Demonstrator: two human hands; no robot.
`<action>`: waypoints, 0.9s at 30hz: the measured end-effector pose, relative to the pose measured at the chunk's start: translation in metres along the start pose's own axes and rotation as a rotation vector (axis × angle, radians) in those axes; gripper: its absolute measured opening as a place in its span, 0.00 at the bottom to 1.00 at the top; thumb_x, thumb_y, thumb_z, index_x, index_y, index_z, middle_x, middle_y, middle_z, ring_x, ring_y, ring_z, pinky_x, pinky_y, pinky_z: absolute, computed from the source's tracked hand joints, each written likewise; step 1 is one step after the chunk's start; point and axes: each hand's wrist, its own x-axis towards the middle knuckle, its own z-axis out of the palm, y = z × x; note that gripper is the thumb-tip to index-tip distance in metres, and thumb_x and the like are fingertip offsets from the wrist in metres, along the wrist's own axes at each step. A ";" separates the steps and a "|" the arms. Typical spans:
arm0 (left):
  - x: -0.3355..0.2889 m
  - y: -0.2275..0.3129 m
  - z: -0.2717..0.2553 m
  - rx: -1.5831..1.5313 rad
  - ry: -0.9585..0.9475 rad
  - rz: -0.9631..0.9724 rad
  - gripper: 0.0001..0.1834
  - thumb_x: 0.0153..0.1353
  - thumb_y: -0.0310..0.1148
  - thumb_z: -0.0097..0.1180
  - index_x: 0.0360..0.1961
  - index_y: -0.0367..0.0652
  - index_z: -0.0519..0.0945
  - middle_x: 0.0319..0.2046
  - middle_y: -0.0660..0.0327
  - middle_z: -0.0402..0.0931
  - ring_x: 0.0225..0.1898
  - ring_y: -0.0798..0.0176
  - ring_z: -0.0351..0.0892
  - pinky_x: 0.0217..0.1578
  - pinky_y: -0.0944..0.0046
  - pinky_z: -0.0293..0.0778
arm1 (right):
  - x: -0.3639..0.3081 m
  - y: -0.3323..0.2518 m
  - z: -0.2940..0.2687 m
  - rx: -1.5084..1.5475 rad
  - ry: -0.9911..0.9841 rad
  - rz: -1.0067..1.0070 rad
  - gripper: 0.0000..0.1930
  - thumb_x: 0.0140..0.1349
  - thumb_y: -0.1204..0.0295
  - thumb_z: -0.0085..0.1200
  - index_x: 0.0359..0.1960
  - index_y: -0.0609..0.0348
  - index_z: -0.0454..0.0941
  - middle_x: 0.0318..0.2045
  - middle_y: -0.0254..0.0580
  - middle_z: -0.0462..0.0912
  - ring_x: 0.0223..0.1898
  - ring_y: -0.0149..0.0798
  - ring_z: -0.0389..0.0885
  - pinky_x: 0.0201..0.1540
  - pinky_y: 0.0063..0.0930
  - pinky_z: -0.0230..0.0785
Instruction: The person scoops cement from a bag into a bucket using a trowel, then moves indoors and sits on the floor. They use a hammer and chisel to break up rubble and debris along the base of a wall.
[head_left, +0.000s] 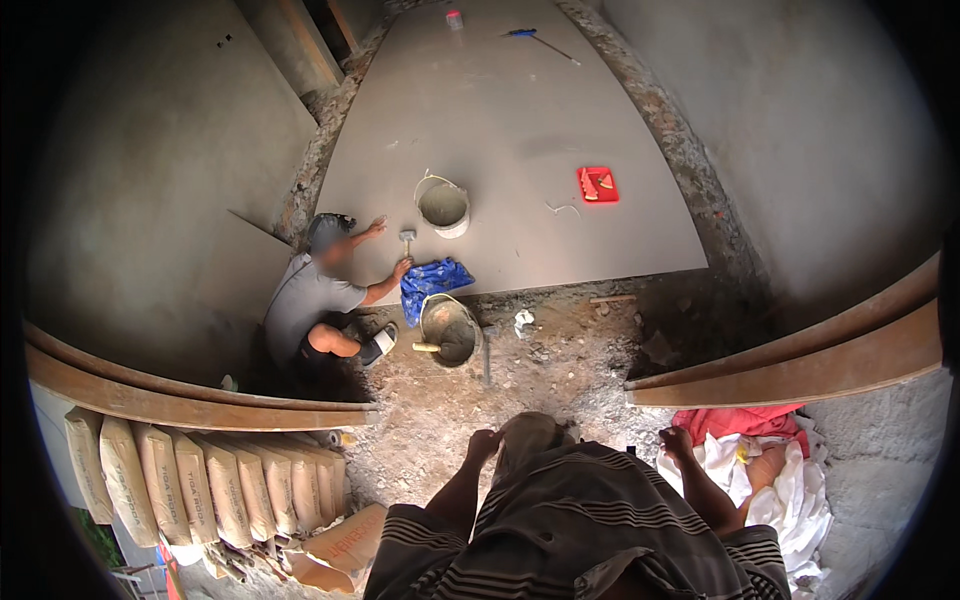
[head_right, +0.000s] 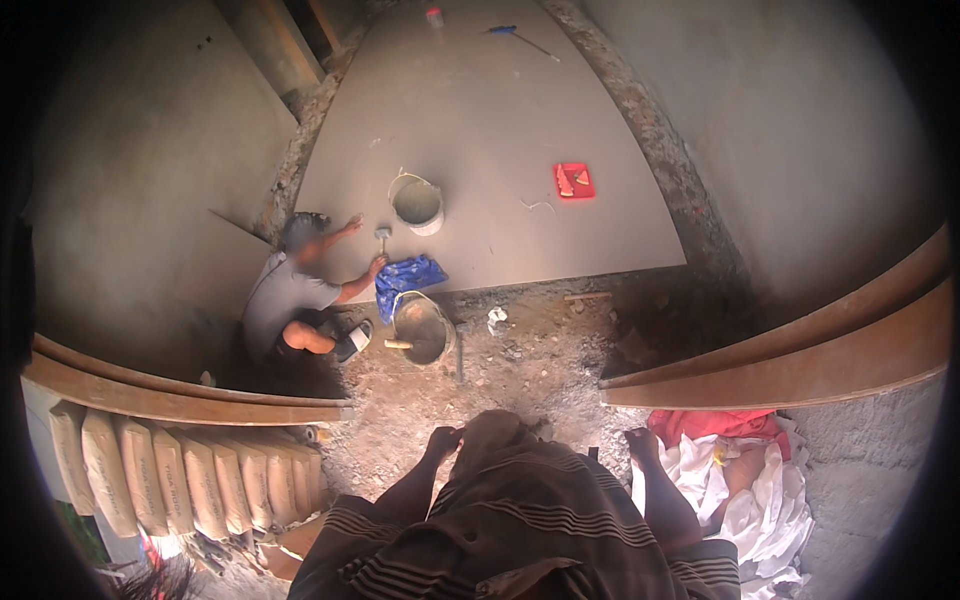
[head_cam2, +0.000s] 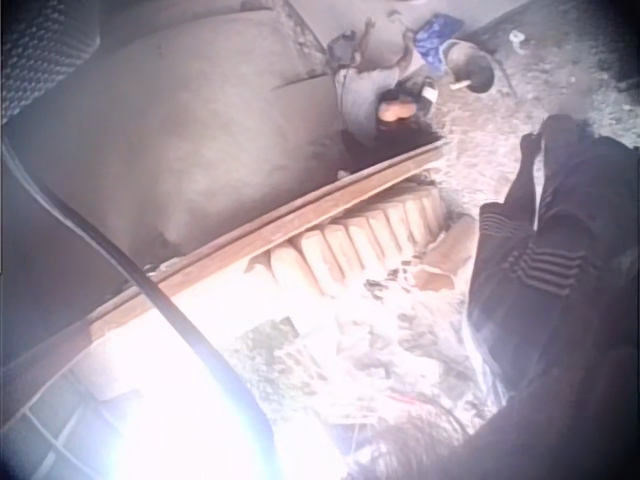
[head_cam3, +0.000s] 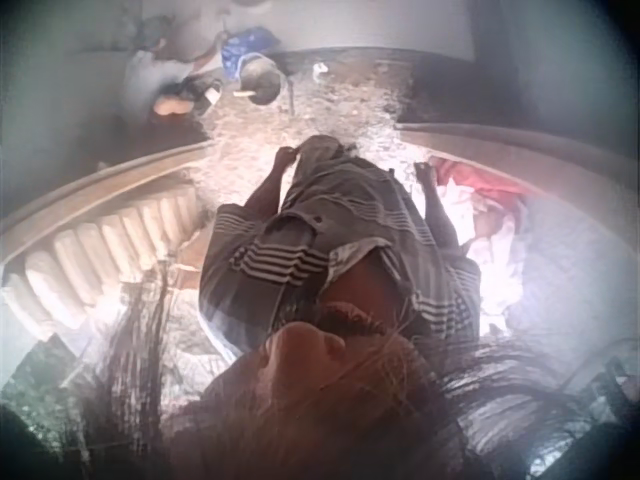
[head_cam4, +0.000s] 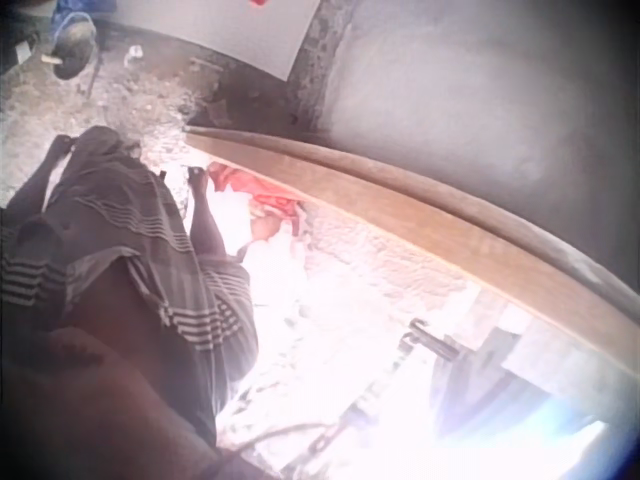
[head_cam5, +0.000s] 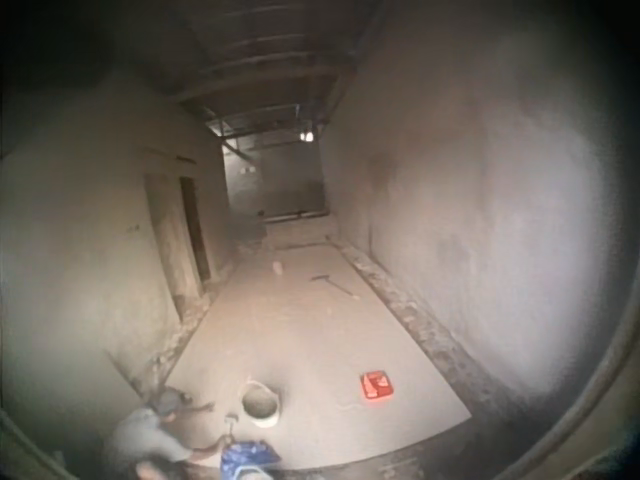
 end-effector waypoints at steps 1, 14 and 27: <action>-0.003 -0.003 0.002 0.069 0.033 -0.007 0.27 0.58 0.54 0.52 0.23 0.37 0.81 0.24 0.48 0.78 0.30 0.48 0.79 0.33 0.53 0.72 | 0.000 0.009 0.000 0.070 -0.024 0.025 0.12 0.57 0.67 0.59 0.36 0.64 0.79 0.22 0.43 0.80 0.17 0.33 0.77 0.20 0.26 0.68; -0.100 -0.150 0.040 -0.212 0.111 -0.374 0.16 0.56 0.42 0.56 0.31 0.37 0.82 0.25 0.57 0.81 0.26 0.62 0.81 0.30 0.60 0.74 | -0.023 -0.041 0.086 0.157 -0.255 0.181 0.10 0.57 0.67 0.59 0.35 0.59 0.78 0.19 0.37 0.77 0.16 0.31 0.75 0.14 0.26 0.68; -0.202 -0.149 0.032 -0.439 0.429 -0.448 0.23 0.58 0.50 0.48 0.30 0.39 0.82 0.34 0.46 0.80 0.40 0.41 0.79 0.42 0.47 0.73 | -0.030 -0.081 0.184 -0.334 -0.685 -1.246 0.05 0.51 0.69 0.58 0.27 0.56 0.77 0.23 0.39 0.78 0.25 0.39 0.79 0.25 0.35 0.70</action>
